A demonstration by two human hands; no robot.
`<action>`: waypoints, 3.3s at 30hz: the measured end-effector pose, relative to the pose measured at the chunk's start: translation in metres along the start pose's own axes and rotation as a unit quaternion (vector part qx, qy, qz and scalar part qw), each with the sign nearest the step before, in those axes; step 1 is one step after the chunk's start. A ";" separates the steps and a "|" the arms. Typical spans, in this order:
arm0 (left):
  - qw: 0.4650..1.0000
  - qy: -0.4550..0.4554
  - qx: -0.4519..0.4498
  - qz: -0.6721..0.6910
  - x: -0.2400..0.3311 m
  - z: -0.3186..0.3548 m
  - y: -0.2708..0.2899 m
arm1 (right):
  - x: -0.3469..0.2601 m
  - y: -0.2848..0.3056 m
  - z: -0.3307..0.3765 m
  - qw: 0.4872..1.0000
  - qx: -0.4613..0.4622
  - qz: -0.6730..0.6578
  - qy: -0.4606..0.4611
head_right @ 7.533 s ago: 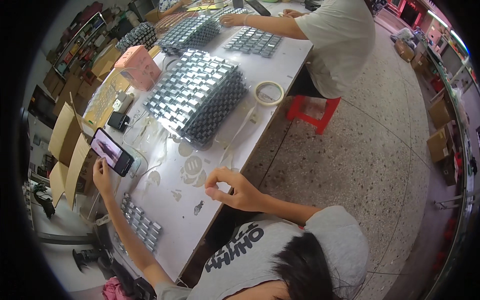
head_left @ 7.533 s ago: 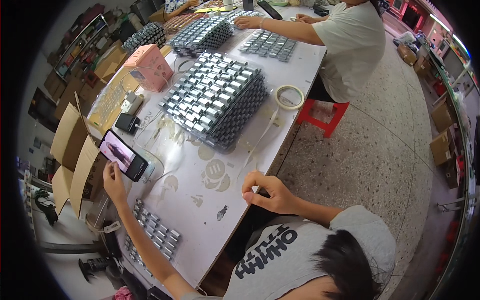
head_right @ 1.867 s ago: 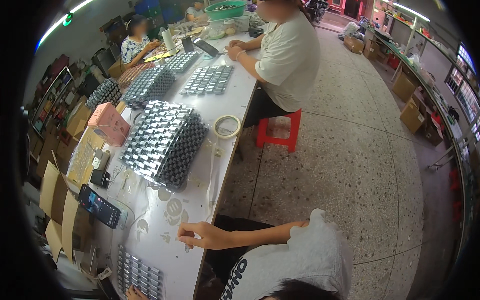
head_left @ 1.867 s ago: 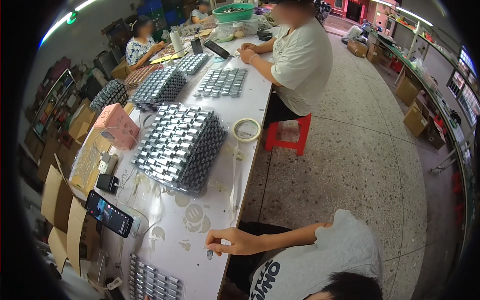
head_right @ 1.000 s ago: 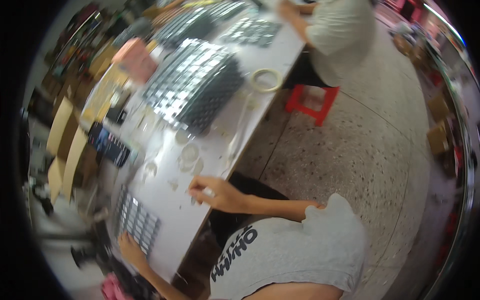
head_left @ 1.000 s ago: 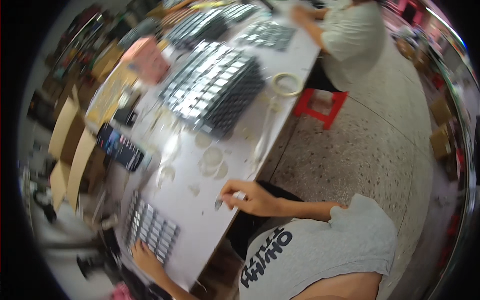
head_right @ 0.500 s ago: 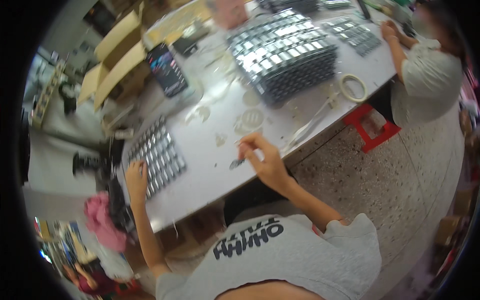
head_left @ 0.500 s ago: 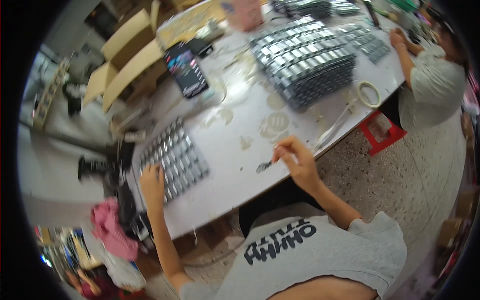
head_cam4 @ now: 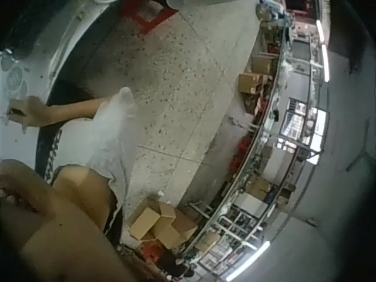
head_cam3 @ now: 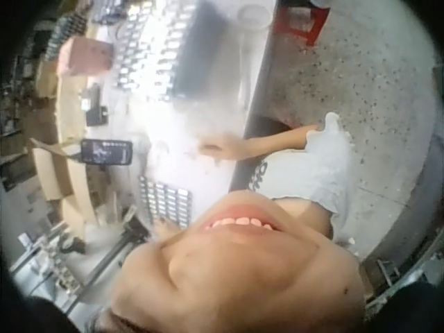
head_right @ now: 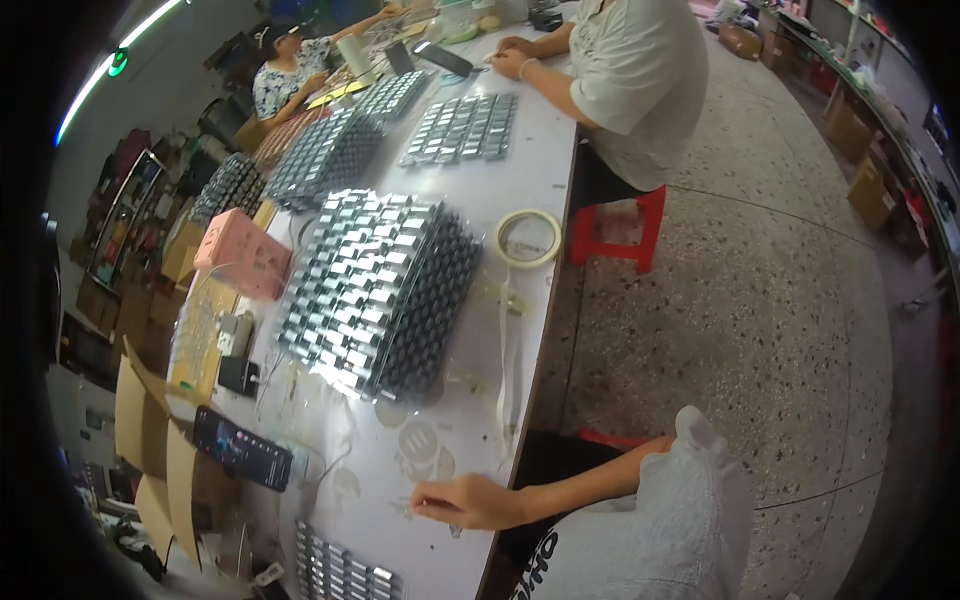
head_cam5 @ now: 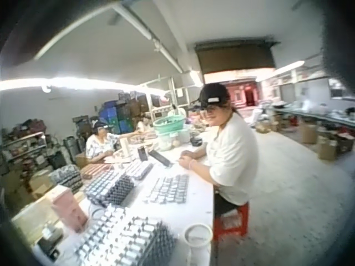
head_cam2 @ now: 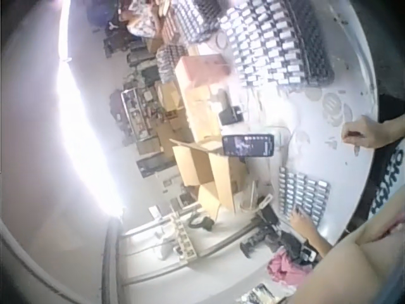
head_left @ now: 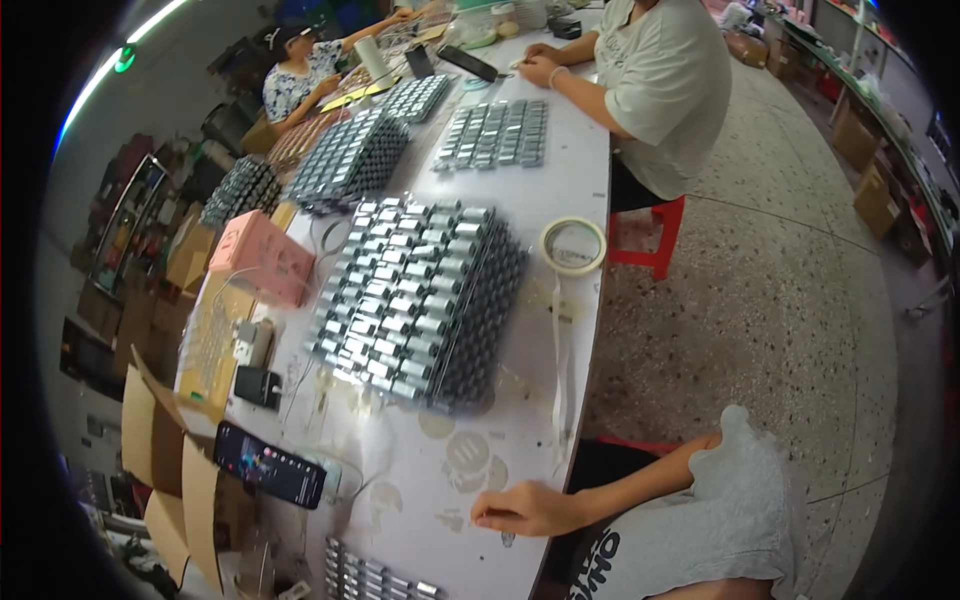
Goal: The person repeatedly picks up small silver cylindrical metal components from a tray on a white table and wraps them individually with a roll of clear adhesive tape. The person handles the components one at a time, rotating them to apply the tape, and places the finished items back into the tray. A smartphone is visible on the table playing a video, and another person is working in the background.
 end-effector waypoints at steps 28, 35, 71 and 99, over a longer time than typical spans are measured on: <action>0.403 -0.315 -0.020 0.859 0.171 0.002 0.194 | 0.001 -0.012 -0.010 0.996 -0.031 0.062 -0.049; 0.353 -0.304 -0.036 0.884 0.149 -0.019 0.168 | -0.003 -0.019 -0.012 0.994 -0.023 0.043 -0.094; 0.842 0.281 0.194 0.417 0.079 0.116 0.028 | 0.000 -0.016 -0.003 0.992 -0.029 0.119 0.012; 0.954 0.131 0.228 0.143 0.057 0.073 -0.017 | -0.005 -0.003 0.008 0.983 0.039 0.154 0.094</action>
Point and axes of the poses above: each hand's wrist, its own z-axis away from the middle knuckle, its own y-axis out of the back of the hand, x = y × z, the point moved 5 cm from there along -z, towards the middle knuckle, and after that the axes turned 1 degree about x, right-handed, at the moved point
